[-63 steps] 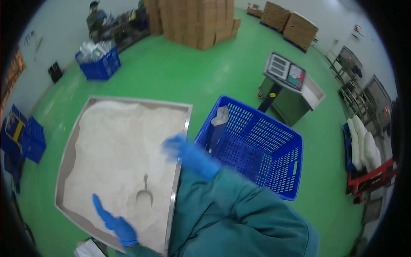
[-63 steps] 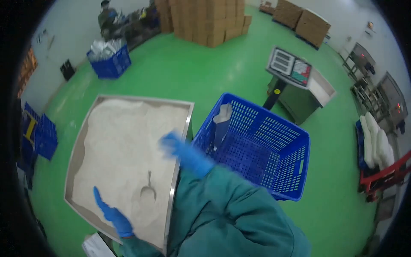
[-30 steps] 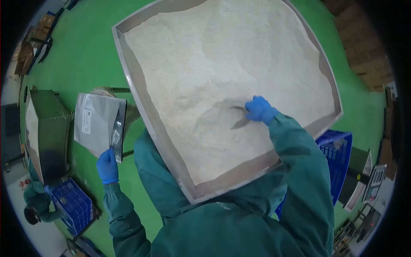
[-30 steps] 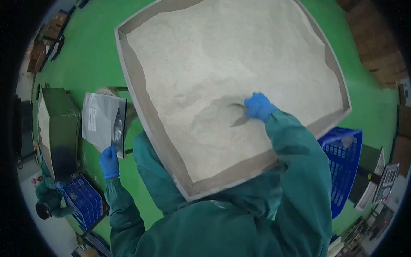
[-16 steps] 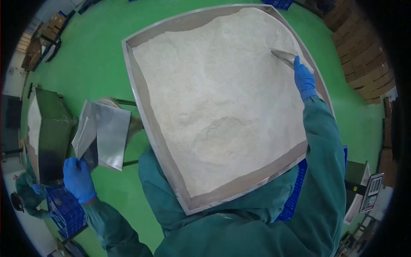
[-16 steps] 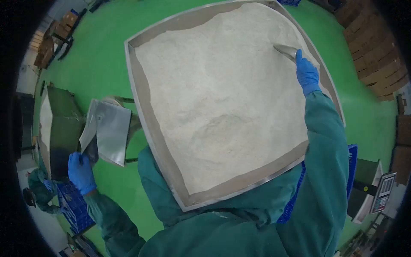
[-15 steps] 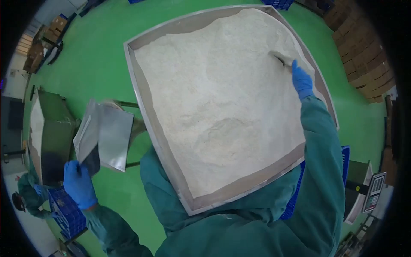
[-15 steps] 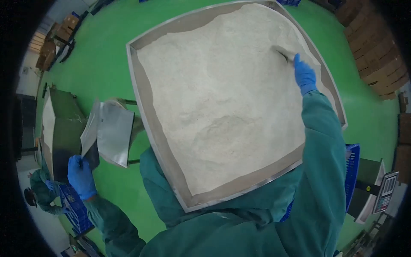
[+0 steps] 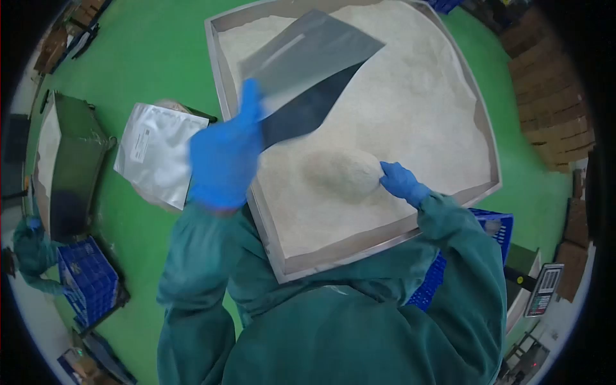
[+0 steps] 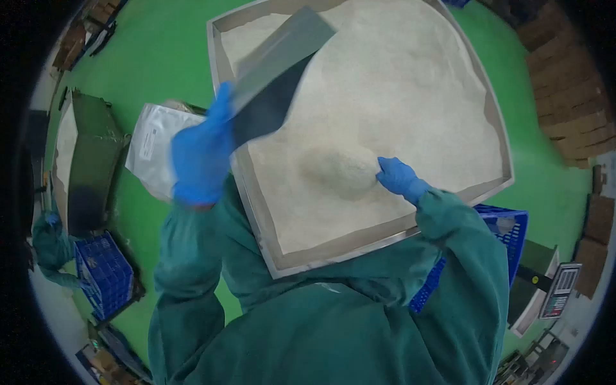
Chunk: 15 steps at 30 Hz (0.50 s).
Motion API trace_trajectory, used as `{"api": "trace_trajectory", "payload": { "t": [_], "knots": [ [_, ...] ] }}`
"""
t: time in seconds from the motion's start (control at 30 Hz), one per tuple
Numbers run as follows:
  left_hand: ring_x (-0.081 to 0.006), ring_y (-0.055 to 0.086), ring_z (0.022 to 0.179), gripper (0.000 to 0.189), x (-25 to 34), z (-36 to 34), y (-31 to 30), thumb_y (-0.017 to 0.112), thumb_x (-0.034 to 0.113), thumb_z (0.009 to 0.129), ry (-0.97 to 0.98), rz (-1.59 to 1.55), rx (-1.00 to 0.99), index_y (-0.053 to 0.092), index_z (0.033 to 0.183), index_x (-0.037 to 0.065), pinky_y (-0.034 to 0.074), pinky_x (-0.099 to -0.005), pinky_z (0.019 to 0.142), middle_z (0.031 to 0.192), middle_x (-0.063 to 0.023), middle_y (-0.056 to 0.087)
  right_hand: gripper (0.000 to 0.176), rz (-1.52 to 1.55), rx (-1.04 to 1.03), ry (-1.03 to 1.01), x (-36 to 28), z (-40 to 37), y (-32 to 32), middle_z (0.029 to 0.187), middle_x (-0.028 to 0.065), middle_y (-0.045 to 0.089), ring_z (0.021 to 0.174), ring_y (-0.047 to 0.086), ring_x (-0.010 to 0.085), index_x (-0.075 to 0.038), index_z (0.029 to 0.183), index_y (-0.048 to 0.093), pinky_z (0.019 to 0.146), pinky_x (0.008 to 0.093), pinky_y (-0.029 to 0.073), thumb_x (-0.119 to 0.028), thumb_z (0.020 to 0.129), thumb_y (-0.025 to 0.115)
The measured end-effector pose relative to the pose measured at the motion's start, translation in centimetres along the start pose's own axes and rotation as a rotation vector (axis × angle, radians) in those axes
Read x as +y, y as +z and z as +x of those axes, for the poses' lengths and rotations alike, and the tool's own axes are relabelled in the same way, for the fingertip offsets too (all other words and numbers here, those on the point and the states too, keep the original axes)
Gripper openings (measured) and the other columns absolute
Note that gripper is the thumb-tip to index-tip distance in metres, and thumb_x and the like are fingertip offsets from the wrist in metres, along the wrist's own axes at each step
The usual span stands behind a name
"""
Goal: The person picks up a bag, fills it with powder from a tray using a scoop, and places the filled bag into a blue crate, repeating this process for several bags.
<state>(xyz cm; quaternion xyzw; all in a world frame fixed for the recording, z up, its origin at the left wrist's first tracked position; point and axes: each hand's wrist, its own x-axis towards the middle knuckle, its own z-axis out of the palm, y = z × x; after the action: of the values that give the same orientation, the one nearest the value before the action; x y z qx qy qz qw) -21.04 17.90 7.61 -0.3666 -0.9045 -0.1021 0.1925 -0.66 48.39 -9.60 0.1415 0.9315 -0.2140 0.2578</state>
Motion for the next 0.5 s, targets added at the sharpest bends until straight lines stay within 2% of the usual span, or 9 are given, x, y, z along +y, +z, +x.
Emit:
{"api": "trace_trajectory", "payload": {
  "t": [0.03, 0.1, 0.17, 0.23, 0.3, 0.37, 0.4, 0.47, 0.5],
  "knots": [
    [-0.0282, 0.056, 0.044, 0.049, 0.7, 0.5, 2.8, 0.056, 0.021, 0.083, 0.018, 0.015, 0.029, 0.042, 0.129, 0.013, 0.043, -0.0389, 0.043, 0.052, -0.0080, 0.055, 0.036, -0.023, 0.082, -0.020, -0.1, -2.0, -1.5, 0.097, 0.0237, 0.059, 0.092, 0.056, 0.0402, -0.007, 0.110, 0.053, 0.080, 0.0471, 0.045, -0.025, 0.079, 0.049],
    [-0.0301, 0.059, 0.054, 0.053, 3.4, 2.4, 4.5, 0.061, 0.035, 0.079, -0.036, -0.193, -0.257, 0.045, 0.125, 0.014, 0.046, -0.0401, 0.048, 0.064, -0.0115, 0.060, 0.035, -0.078, 0.168, -0.046, -1.3, -6.0, -5.3, 0.097, 0.0225, 0.059, 0.092, 0.055, 0.0403, -0.007, 0.108, 0.055, 0.080, 0.0471, 0.045, -0.026, 0.079, 0.049],
    [-0.0311, 0.062, 0.065, 0.053, 5.2, 2.1, 9.1, 0.060, 0.044, 0.078, 0.016, -0.302, -0.250, 0.050, 0.116, 0.009, 0.047, -0.0428, 0.053, 0.071, -0.0149, 0.061, 0.031, -0.012, 0.348, -0.151, -3.7, -9.6, -10.2, 0.097, 0.0207, 0.059, 0.090, 0.056, 0.0396, -0.007, 0.102, 0.058, 0.079, 0.0462, 0.046, -0.028, 0.080, 0.049],
    [-0.0319, 0.062, 0.071, 0.045, 6.1, 2.3, 10.1, 0.056, 0.045, 0.081, -0.019, -0.310, -0.475, 0.054, 0.107, 0.008, 0.049, -0.0435, 0.060, 0.077, -0.0162, 0.062, 0.029, -0.076, 0.279, -0.114, -6.0, -10.6, -14.6, 0.097, 0.0203, 0.060, 0.090, 0.057, 0.0392, -0.007, 0.099, 0.059, 0.078, 0.0453, 0.046, -0.028, 0.081, 0.049],
    [-0.0328, 0.062, 0.072, 0.040, 7.3, 1.1, 10.1, 0.055, 0.042, 0.082, -0.086, -0.391, -0.400, 0.057, 0.100, 0.007, 0.049, -0.0433, 0.062, 0.078, -0.0164, 0.062, 0.028, -0.113, 0.212, -0.067, -8.2, -10.5, -17.1, 0.098, 0.0199, 0.060, 0.089, 0.057, 0.0388, -0.007, 0.095, 0.061, 0.078, 0.0444, 0.047, -0.028, 0.081, 0.048],
    [-0.0338, 0.062, 0.073, 0.036, 8.3, 0.6, 8.1, 0.053, 0.040, 0.083, -0.135, -0.448, -0.338, 0.060, 0.094, 0.006, 0.049, -0.0431, 0.065, 0.079, -0.0165, 0.063, 0.022, -0.421, 0.313, -0.084, -11.7, -9.4, -17.5, 0.090, 0.0197, 0.062, 0.084, 0.060, 0.0366, -0.006, 0.086, 0.063, 0.072, 0.0428, 0.048, -0.022, 0.078, 0.051],
    [-0.0345, 0.062, 0.074, 0.032, 8.8, 0.7, 5.9, 0.052, 0.035, 0.084, -0.157, -0.501, -0.323, 0.062, 0.088, 0.006, 0.050, -0.0426, 0.066, 0.082, -0.0171, 0.063, 0.022, -0.418, 0.327, -0.091, -13.1, -8.4, -17.1, 0.090, 0.0197, 0.062, 0.084, 0.060, 0.0366, -0.006, 0.086, 0.063, 0.072, 0.0428, 0.048, -0.022, 0.078, 0.051],
    [-0.0362, 0.061, 0.076, 0.026, 9.4, 1.4, 4.6, 0.049, 0.024, 0.083, -0.222, -0.572, -0.277, 0.065, 0.080, 0.004, 0.049, -0.0426, 0.070, 0.085, -0.0188, 0.063, 0.017, -0.703, 0.276, -0.223, -15.1, -6.5, -16.5, 0.080, 0.0181, 0.064, 0.077, 0.062, 0.0342, -0.005, 0.078, 0.064, 0.066, 0.0424, 0.050, -0.018, 0.074, 0.055],
    [-0.0362, 0.061, 0.076, 0.026, 9.4, 2.0, 3.8, 0.049, 0.024, 0.083, -0.218, -0.564, -0.270, 0.065, 0.080, 0.004, 0.049, -0.0426, 0.070, 0.085, -0.0188, 0.063, 0.017, -0.700, 0.287, -0.226, -15.6, -7.0, -16.9, 0.080, 0.0181, 0.064, 0.077, 0.062, 0.0342, -0.005, 0.078, 0.064, 0.066, 0.0424, 0.050, -0.018, 0.074, 0.055]
  ]
}}
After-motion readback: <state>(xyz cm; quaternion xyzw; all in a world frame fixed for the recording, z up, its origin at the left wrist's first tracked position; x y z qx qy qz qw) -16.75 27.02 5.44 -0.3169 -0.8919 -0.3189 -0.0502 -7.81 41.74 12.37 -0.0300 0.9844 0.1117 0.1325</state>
